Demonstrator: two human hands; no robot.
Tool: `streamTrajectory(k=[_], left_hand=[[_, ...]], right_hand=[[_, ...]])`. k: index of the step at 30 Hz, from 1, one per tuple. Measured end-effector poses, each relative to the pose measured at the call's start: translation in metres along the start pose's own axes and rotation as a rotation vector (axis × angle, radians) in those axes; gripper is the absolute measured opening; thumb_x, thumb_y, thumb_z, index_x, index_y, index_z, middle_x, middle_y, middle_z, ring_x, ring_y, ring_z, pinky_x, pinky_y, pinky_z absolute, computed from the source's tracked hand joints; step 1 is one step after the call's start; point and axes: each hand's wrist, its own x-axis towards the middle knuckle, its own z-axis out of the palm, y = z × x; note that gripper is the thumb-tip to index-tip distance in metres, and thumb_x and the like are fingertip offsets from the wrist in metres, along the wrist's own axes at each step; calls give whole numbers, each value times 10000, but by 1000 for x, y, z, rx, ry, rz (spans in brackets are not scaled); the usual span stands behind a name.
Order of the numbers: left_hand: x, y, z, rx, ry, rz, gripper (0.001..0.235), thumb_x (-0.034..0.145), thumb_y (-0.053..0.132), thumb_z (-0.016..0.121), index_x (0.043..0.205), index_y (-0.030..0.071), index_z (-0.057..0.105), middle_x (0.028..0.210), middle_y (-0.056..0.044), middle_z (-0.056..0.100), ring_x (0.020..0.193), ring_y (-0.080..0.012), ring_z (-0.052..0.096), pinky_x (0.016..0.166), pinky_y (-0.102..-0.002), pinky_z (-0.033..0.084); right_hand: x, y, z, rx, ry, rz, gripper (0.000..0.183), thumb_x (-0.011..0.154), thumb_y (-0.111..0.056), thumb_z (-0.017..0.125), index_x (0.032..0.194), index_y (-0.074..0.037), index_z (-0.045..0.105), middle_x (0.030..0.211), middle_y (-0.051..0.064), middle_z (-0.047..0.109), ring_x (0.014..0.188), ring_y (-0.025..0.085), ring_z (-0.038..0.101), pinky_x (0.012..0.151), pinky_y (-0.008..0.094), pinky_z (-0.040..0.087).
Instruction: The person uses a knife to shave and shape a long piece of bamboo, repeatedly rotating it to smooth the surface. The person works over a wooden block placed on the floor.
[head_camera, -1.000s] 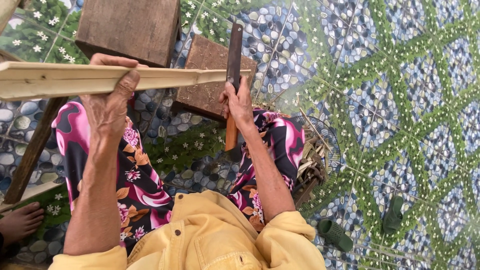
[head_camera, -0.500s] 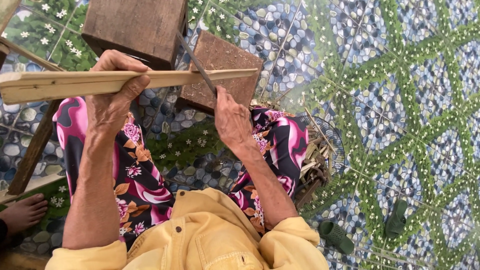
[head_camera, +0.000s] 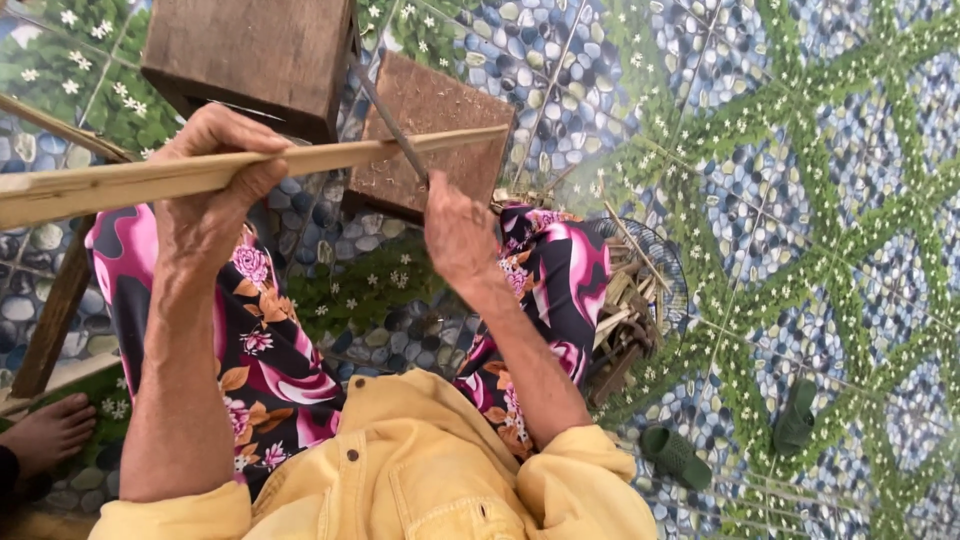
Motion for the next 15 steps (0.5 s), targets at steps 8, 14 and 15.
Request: streamTrajectory(k=[8, 14, 15], left_hand=[[7, 16, 8, 42, 4, 31, 124, 1053, 64, 736, 1118, 51, 631, 1136, -98, 635, 1118, -235, 675, 1078, -375, 626], [7, 13, 6, 6, -3, 10, 132, 1053, 75, 729, 1135, 75, 626, 1152, -75, 651, 1119, -202, 681, 1073, -349, 624], [7, 16, 7, 4, -6, -2, 132, 1053, 75, 729, 1135, 75, 626, 1152, -75, 651, 1119, -202, 681, 1073, -349, 624]], right_hand=[[14, -11, -35, 148, -183, 168, 124, 1081, 98, 515, 1030, 28, 604, 616, 77, 622, 359, 160, 535, 246, 237, 457], [-4, -15, 9, 123, 193, -178, 382, 1161, -148, 398, 1384, 111, 568, 711, 109, 654, 407, 98, 535, 271, 228, 440], [5, -10, -5, 126, 184, -171, 382, 1161, -148, 398, 1384, 111, 568, 711, 109, 654, 407, 98, 535, 271, 228, 440]])
